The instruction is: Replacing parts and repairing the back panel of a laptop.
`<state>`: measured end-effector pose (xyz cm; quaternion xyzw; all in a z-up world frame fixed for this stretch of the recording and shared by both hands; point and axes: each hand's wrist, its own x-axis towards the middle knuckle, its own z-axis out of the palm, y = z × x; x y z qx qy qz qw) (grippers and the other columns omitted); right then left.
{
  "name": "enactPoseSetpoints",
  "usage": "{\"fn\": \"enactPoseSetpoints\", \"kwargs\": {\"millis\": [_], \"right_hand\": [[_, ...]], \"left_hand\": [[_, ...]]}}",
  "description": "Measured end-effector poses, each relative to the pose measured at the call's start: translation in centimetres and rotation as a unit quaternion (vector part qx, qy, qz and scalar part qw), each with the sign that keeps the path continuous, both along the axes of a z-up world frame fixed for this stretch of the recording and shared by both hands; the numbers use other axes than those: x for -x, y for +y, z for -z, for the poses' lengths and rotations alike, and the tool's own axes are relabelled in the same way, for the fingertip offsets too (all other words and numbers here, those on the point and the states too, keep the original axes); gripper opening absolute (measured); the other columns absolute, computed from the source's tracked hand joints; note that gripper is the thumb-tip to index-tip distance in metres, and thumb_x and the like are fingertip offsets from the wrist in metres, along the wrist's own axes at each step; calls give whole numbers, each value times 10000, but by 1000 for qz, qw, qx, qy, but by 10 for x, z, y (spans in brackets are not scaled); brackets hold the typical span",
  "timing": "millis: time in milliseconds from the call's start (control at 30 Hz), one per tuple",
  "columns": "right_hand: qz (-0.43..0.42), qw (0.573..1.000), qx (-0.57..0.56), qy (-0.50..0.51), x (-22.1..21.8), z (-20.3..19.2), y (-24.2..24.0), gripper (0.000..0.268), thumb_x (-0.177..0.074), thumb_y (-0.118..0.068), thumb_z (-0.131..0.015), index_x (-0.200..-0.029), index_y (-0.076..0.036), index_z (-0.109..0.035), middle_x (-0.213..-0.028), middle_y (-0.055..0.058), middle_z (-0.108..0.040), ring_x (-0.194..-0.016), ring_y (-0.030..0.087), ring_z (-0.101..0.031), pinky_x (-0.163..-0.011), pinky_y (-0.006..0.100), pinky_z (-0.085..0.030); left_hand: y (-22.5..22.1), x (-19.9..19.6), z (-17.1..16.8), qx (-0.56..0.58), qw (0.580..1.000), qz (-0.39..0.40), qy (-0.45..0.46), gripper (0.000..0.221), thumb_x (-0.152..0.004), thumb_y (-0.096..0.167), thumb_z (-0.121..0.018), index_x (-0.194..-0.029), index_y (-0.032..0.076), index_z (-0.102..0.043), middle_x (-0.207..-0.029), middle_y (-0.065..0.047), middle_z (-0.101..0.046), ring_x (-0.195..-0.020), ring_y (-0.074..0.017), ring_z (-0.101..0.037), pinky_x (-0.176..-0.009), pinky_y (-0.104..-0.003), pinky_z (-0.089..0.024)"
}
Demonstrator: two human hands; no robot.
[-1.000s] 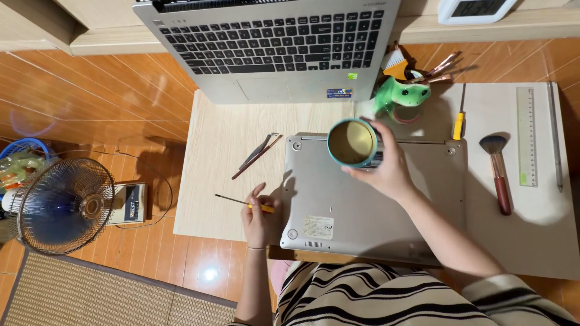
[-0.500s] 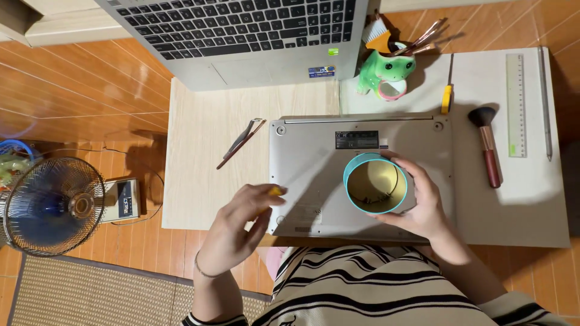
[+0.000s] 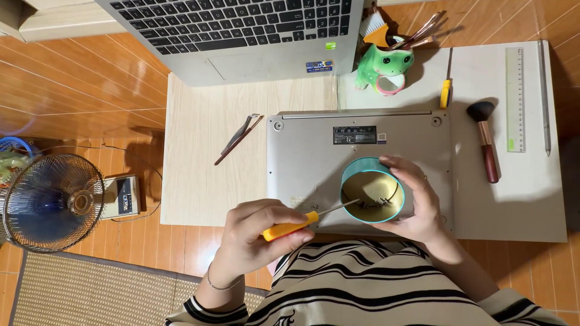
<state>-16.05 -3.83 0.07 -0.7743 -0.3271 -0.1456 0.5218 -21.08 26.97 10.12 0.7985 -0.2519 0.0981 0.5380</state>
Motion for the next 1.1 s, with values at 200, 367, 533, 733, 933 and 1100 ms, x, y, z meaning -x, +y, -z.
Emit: {"fn": "enactPoseSetpoints", "kwargs": {"millis": [200, 367, 533, 733, 933, 1100], "right_hand": [[12, 999, 12, -33, 2, -1, 6, 944, -645, -204, -965, -1425, -78, -447, -1434, 190, -557, -1340, 351, -571, -1119, 477, -485], [14, 999, 25, -46, 2, -4, 7, 932, -645, -207, -965, -1414, -72, -456, -1420, 178, -565, -1335, 353, -574, -1123, 482, -473], [19, 997, 37, -60, 2, -6, 8, 915, -650, -211, -959, -1404, -65, -461, -1404, 171, -582, -1328, 348, -577, -1133, 495, -449], [23, 996, 45, -71, 1, -5, 8, 911, -658, -220, -959, -1400, -54, -457, -1410, 173, -578, -1325, 351, -579, -1143, 505, -437], [21, 996, 51, -70, 0, -4, 8, 908, -653, -230, -956, -1394, -50, -463, -1409, 177, -577, -1327, 357, -580, -1146, 512, -427], [21, 996, 51, -66, 0, -4, 8, 905, -652, -235, -957, -1390, -56, -465, -1406, 171, -579, -1326, 354, -586, -1154, 510, -420]], "left_hand": [[-6, -1, 10, -9, 999, 32, 22, 319, -909, 284, -828, -1055, 42, -680, -848, -59, -754, -712, -173, -745, -616, -262, -567], [-18, -5, 14, -49, 998, 32, -3, 332, -932, 303, -817, -1005, 29, -643, -798, -70, -719, -666, -204, -721, -583, -296, -556], [-26, -10, 14, -67, 997, 34, -26, 339, -954, 299, -804, -1015, 15, -628, -801, -82, -707, -674, -233, -716, -601, -316, -565], [-32, -15, 15, -91, 994, 28, -48, 331, -949, 290, -809, -983, 18, -624, -758, -82, -686, -641, -251, -696, -565, -330, -546], [-36, -16, 18, -110, 992, 24, -51, 328, -954, 300, -800, -950, 26, -619, -735, -77, -678, -618, -251, -682, -547, -338, -538], [-38, -17, 20, -112, 992, 20, -55, 326, -961, 300, -796, -944, 30, -614, -751, -78, -684, -635, -251, -688, -556, -337, -544]]}}
